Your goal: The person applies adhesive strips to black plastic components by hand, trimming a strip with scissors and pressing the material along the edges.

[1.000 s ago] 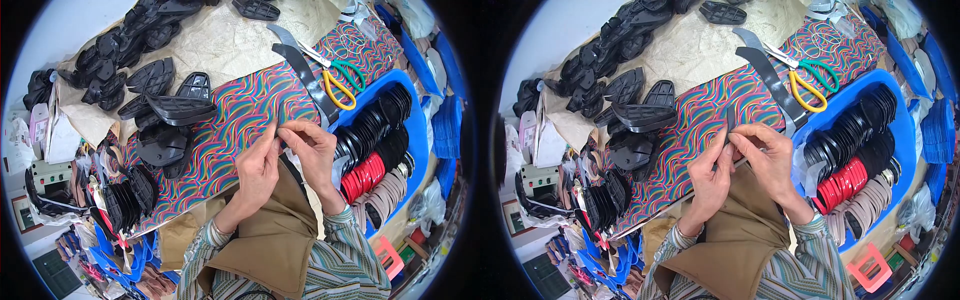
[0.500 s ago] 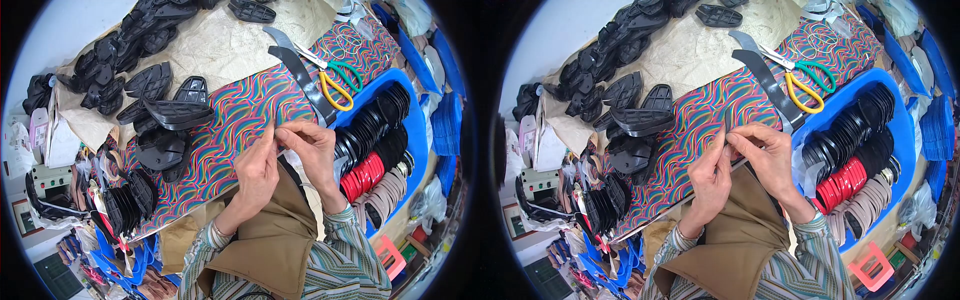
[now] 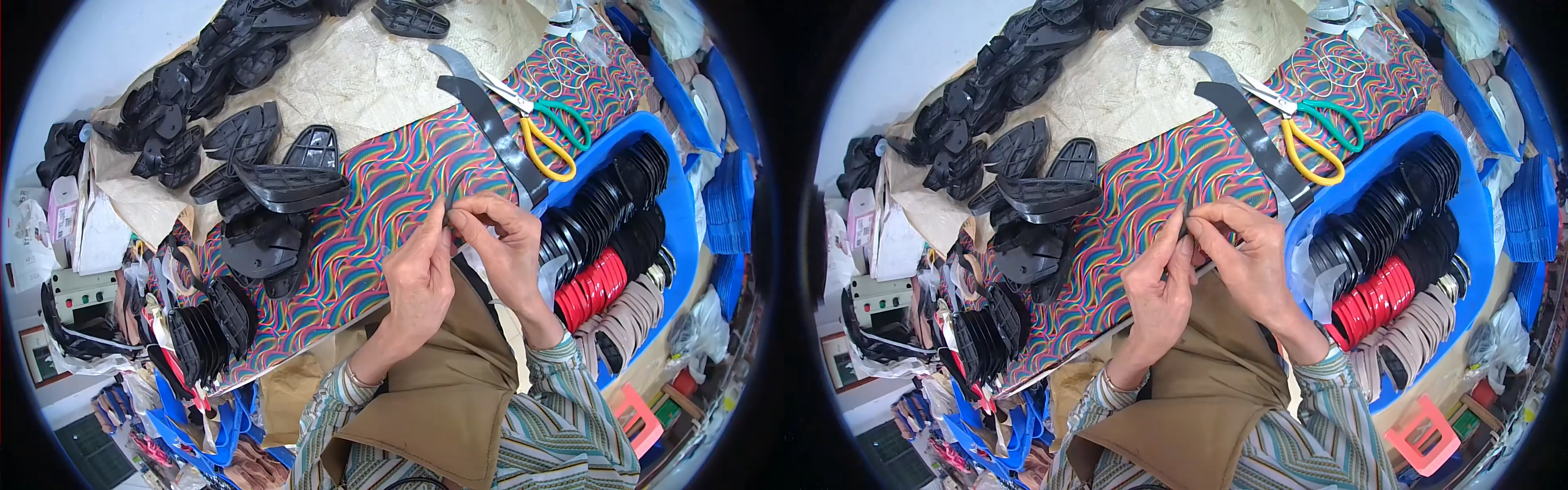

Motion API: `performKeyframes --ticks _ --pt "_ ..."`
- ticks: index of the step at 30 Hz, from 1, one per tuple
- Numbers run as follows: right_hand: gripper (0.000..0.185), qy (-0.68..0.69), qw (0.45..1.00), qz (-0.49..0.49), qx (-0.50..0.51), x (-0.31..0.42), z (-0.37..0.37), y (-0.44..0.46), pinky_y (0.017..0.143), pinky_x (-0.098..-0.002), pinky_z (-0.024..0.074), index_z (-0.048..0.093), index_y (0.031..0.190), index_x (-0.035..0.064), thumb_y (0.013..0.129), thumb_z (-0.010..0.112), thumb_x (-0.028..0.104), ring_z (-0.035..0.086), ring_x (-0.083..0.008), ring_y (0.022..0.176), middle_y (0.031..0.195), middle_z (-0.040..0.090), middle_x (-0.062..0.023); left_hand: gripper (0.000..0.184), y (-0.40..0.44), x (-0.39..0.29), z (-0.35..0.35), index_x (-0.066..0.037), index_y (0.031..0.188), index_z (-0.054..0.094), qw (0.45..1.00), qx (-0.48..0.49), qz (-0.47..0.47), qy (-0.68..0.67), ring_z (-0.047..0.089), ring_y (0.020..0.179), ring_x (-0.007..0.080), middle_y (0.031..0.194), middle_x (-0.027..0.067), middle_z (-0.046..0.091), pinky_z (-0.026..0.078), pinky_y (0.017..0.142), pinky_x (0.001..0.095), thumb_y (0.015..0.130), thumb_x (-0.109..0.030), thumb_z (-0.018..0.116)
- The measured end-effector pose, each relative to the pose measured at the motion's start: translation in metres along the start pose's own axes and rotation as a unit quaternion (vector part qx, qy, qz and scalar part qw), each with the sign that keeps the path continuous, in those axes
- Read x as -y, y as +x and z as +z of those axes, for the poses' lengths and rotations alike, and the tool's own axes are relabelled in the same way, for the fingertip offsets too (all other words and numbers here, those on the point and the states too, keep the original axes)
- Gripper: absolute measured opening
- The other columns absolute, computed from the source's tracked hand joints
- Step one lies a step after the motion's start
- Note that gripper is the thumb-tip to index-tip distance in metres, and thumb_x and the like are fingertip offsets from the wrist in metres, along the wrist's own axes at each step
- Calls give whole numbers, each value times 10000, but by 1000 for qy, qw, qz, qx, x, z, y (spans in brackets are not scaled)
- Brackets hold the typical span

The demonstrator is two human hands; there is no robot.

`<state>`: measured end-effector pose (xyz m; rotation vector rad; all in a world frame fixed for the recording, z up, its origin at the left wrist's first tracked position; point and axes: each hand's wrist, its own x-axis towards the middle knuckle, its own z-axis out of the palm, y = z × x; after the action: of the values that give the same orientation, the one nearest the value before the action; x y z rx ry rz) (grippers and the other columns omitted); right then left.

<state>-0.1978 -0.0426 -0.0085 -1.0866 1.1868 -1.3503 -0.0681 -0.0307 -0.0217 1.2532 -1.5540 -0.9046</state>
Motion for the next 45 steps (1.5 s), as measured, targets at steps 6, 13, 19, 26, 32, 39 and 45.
performKeyframes --ticks 6,13,19,26,32,39,45 --pt "73 -92 995 -49 10 -2 -1 1 636 -217 502 670 962 -43 902 669 -2 602 -80 714 847 641 -33 377 1 -3 0 -7 1377 548 1000 3 -18 -18 492 594 40 730 11 595 426 524 213 1001 -31 539" --pt "73 -29 999 -7 25 -2 -2 2 642 -214 505 672 967 -40 914 663 9 605 -73 730 847 645 -22 383 1 -4 0 -11 1388 538 999 2 -32 -23 485 602 37 756 12 593 421 526 211 1006 -42 536" --pt "85 14 999 4 47 -6 -6 5 576 -227 519 669 992 -46 940 624 5 626 -79 675 821 661 -38 387 0 -5 0 -14 1393 533 999 5 -46 -26 481 599 37 744 6 580 412 525 210 1008 -52 535" --pt "94 65 996 30 60 -9 -8 6 607 -221 512 676 1005 -39 939 631 12 618 -74 701 826 668 -35 386 1 -6 1 -10 1388 538 999 3 -46 -27 478 595 37 713 2 566 406 521 209 1005 -56 542" --pt "75 41 998 25 28 -7 -4 3 670 -214 523 693 970 -25 901 679 1 625 -73 741 848 676 -21 378 2 -7 0 21 1364 549 999 -2 -3 45 543 609 68 732 69 619 449 536 247 989 -27 547" --pt "77 -1 1000 -9 27 -6 -4 3 676 -214 522 690 971 -26 898 679 -5 625 -72 750 856 674 -21 448 5 -3 3 73 1328 537 987 -27 99 127 690 692 299 895 201 686 531 607 382 882 79 577" --pt "75 -7 1000 -4 29 -3 -5 4 679 -214 521 692 964 -26 891 679 -16 624 -70 762 865 672 -23 442 5 0 6 84 1315 536 981 -36 113 152 690 696 310 898 201 688 528 602 392 877 75 586"
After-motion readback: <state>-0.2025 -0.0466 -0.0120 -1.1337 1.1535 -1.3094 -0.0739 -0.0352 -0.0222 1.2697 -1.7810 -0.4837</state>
